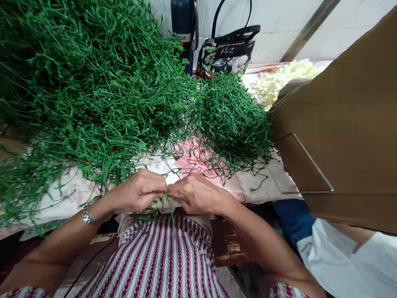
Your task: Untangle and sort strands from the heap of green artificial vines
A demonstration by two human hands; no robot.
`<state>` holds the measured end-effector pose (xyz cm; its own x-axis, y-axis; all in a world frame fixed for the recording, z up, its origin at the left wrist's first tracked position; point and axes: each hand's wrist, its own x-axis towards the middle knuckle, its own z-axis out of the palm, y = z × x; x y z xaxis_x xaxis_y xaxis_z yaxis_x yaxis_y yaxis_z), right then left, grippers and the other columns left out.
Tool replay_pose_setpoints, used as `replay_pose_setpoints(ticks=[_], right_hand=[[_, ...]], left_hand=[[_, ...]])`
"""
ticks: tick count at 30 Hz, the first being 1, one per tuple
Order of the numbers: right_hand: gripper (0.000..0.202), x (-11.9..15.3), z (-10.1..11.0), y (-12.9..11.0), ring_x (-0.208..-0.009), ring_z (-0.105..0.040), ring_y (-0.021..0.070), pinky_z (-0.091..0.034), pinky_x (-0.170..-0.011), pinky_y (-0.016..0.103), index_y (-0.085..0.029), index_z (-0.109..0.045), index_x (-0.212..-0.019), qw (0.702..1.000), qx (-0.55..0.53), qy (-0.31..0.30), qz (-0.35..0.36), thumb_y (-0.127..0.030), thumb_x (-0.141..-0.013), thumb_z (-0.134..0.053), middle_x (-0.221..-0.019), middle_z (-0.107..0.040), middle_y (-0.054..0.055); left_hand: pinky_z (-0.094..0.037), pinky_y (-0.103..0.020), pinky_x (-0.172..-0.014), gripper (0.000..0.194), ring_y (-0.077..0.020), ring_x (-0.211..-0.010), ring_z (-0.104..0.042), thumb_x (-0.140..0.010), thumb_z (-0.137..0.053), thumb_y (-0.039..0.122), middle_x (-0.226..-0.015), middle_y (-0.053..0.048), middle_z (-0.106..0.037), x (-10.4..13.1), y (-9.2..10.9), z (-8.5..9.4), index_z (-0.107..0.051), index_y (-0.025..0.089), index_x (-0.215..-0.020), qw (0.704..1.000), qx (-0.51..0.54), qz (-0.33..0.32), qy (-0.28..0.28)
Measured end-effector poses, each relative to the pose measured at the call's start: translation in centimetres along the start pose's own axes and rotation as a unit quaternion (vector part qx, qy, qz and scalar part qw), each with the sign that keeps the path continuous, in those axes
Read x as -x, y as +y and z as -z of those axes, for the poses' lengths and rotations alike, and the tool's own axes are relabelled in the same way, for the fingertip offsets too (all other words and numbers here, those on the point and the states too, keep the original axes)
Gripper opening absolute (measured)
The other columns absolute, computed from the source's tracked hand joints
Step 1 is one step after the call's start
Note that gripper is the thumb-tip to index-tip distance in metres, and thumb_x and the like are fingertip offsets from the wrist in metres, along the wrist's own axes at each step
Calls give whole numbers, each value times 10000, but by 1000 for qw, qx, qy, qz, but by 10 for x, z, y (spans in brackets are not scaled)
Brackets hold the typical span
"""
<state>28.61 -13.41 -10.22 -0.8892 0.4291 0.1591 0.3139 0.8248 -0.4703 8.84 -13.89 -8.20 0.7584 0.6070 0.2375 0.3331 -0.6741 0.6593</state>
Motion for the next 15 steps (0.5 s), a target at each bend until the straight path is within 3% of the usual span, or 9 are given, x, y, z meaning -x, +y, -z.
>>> replay_pose_setpoints(ticks=[3, 5, 8, 11, 13, 15], right_hand=[[133, 6, 10, -9, -483, -363, 72, -247, -477, 218, -176, -488, -664, 990, -18, -127, 51, -51, -711, -492, -557, -495, -44], [154, 6, 18, -11, -478, -346, 75, -245, -474, 220, -178, -493, -648, 991, -18, -121, 52, -47, -728, -473, -538, -476, -43], [175, 2, 28, -4, -547, -418, 88, -310, -523, 213, -167, -530, -709, 997, -38, 55, -26, -75, -807, -417, -597, -506, -13], [175, -7, 28, 3, -586, -474, 82, -365, -562, 204, -151, -562, -835, 955, -128, 218, -155, -164, -887, -396, -673, -537, 3], [172, -15, 19, 2, -582, -469, 77, -372, -559, 200, -153, -569, -915, 929, -193, 248, -197, -235, -900, -418, -696, -535, 0], [185, -24, 4, -2, -581, -443, 80, -360, -543, 203, -164, -558, -957, 914, -237, 259, -205, -314, -860, -509, -690, -507, -14]], left_hand=[[-282, -250, -518, 227, -90, -515, -384, -721, -427, 20, -524, 33, -412, 3, 2, 2, -446, 167, -549, 994, 47, -40, -91], [-307, -234, -529, 207, -85, -534, -411, -753, -440, 43, -551, 27, -447, 1, 1, 3, -487, 161, -590, 992, 103, -8, -71], [-307, -210, -500, 170, -74, -521, -402, -810, -500, 158, -567, 28, -454, -6, -4, 2, -531, 152, -643, 960, 226, 131, 100], [-290, -209, -474, 232, -69, -505, -373, -770, -611, 279, -564, 35, -425, -14, -9, 1, -521, 145, -603, 882, 330, 221, 254], [-303, -210, -492, 241, -74, -535, -391, -730, -661, 289, -590, 31, -437, -18, -11, -2, -532, 142, -589, 858, 362, 223, 288], [-316, -209, -528, 218, -77, -573, -397, -714, -679, 265, -599, 32, -439, -21, -11, -5, -551, 144, -586, 857, 362, 209, 302]])
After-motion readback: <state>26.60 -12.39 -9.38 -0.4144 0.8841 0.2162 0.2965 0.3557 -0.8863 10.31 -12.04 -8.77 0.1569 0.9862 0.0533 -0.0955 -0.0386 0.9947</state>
